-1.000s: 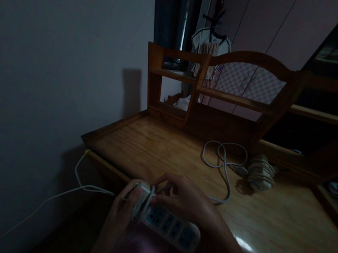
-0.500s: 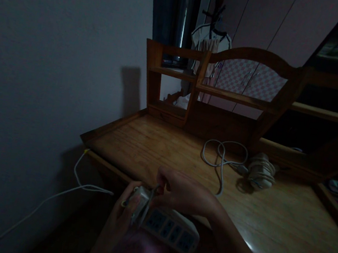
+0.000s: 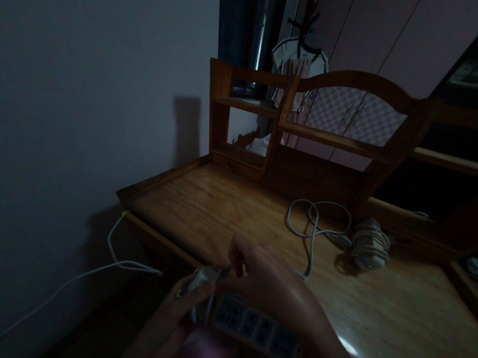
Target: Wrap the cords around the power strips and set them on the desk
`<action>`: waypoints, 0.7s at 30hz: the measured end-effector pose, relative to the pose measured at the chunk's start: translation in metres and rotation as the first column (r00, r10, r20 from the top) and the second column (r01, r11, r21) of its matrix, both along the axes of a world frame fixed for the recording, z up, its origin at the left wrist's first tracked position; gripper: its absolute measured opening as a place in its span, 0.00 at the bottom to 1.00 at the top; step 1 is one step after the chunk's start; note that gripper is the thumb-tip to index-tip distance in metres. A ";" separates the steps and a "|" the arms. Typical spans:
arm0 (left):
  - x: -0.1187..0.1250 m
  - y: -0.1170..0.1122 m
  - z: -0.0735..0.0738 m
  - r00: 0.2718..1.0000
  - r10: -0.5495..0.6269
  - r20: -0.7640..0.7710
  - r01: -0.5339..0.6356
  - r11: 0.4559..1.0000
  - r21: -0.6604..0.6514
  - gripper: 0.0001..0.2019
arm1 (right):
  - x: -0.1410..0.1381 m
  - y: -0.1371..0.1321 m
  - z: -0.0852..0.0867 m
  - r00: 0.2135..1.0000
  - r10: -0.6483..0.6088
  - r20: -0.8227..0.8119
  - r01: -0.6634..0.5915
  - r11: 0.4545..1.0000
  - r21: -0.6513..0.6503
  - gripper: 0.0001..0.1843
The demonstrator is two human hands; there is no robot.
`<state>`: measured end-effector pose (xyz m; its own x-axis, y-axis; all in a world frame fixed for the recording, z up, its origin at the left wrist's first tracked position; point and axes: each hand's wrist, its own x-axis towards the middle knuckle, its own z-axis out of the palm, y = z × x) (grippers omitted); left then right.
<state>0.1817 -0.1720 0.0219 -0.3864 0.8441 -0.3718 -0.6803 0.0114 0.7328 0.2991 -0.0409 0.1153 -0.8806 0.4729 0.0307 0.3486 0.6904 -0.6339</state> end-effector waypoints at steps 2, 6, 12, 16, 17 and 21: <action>0.002 0.004 0.008 0.998 0.031 -0.052 -0.030 0.999 0.022 0.23 | 0.007 -0.007 0.004 1.000 -0.015 -0.023 0.016 1.000 0.022 0.11; -0.003 0.015 0.024 0.939 0.102 -0.328 -0.091 0.995 0.049 0.26 | 0.016 -0.018 0.006 0.991 -0.071 -0.111 0.081 0.993 0.083 0.08; -0.022 0.023 0.030 0.677 0.569 -0.467 -0.512 0.820 0.256 0.25 | 0.026 -0.032 -0.004 0.967 -0.173 -0.189 0.174 0.985 -0.014 0.06; -0.021 0.024 0.034 0.683 0.645 -0.344 -0.586 0.764 0.270 0.15 | 0.026 -0.035 -0.022 0.966 -0.111 -0.235 0.099 0.993 -0.063 0.11; -0.019 0.025 0.034 0.693 0.645 -0.321 -0.589 0.764 0.264 0.13 | 0.025 -0.035 -0.027 0.962 -0.111 -0.251 0.097 0.993 -0.065 0.11; -0.009 0.034 0.032 0.734 0.663 -0.147 -0.626 0.745 0.232 0.12 | 0.023 -0.038 -0.040 0.944 -0.127 -0.304 0.108 0.991 -0.077 0.10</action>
